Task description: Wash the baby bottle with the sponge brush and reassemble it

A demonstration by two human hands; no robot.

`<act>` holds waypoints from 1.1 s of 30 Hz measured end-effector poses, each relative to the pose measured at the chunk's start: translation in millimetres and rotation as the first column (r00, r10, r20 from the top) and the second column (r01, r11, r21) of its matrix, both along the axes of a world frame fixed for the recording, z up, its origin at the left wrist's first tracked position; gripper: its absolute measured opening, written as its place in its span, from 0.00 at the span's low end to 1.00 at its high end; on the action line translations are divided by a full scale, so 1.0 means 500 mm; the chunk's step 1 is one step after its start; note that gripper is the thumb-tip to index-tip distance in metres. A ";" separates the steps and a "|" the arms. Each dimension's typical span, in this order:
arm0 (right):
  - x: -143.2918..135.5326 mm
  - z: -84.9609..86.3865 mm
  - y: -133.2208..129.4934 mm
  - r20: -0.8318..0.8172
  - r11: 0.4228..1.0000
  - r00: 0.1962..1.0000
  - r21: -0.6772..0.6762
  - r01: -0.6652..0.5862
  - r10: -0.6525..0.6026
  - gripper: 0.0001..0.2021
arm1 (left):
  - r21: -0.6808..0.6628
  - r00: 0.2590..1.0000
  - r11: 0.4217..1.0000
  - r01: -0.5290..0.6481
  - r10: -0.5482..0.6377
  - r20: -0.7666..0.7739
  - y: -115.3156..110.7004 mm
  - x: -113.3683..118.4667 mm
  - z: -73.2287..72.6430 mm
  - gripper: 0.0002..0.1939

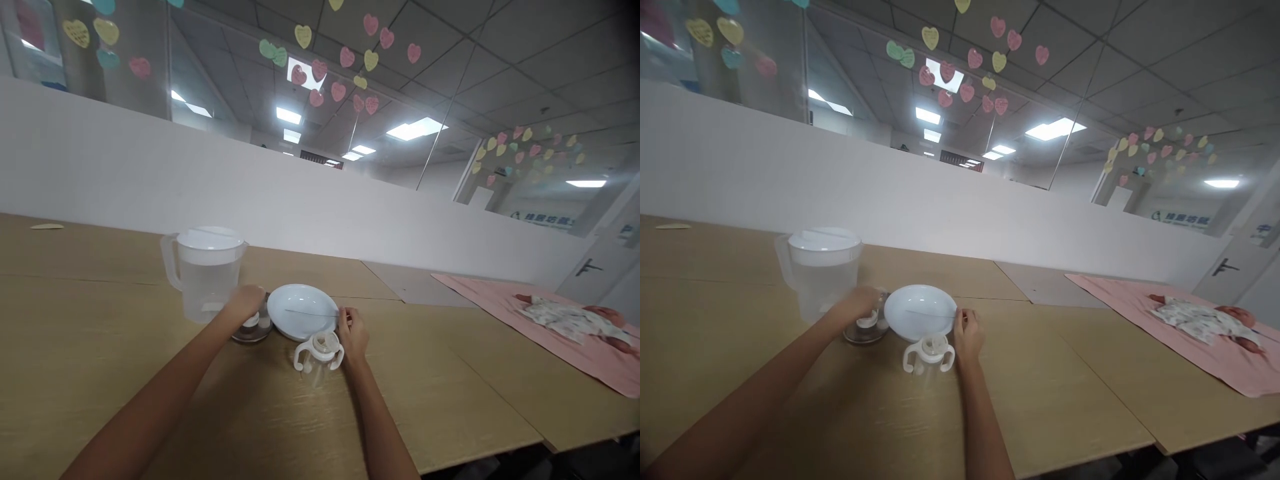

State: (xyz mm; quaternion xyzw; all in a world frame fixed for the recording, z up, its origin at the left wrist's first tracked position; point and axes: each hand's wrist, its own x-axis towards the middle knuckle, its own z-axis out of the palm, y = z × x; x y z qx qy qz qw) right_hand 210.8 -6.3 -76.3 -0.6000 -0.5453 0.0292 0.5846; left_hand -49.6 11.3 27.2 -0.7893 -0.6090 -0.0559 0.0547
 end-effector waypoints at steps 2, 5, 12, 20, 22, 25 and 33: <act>0.003 0.002 0.000 0.049 0.999 0.998 0.015 0.029 -0.030 0.18 | 0.036 1.000 0.999 0.000 0.000 0.001 -0.011 -0.003 0.021 0.02; 0.002 0.010 -0.002 0.134 0.995 0.990 0.088 0.039 -0.051 0.19 | 0.076 1.000 0.997 0.024 -0.024 -0.003 -0.035 0.010 0.054 0.07; -0.016 0.035 -0.013 0.352 0.961 0.935 0.270 -0.057 -0.043 0.20 | 0.210 0.923 0.914 0.346 -0.373 0.100 -0.093 0.123 0.062 0.14; -0.021 0.033 -0.006 0.480 0.906 0.876 0.390 -0.163 -0.049 0.21 | 0.301 0.874 0.837 0.457 -0.486 0.025 -0.073 0.164 0.013 0.11; -0.021 0.031 -0.003 0.529 0.879 0.847 0.429 -0.209 -0.056 0.20 | 0.291 0.874 0.834 0.468 -0.485 -0.015 -0.077 0.169 0.011 0.09; -0.021 0.031 -0.002 0.543 0.855 0.836 0.468 -0.222 -0.081 0.19 | 0.259 0.865 0.830 0.494 -0.500 -0.045 -0.094 0.181 0.012 0.07; -0.023 0.028 -0.009 0.449 0.828 0.887 0.534 -0.169 -0.109 0.18 | 0.247 0.810 0.772 0.586 -0.571 -0.136 -0.111 0.189 0.020 0.07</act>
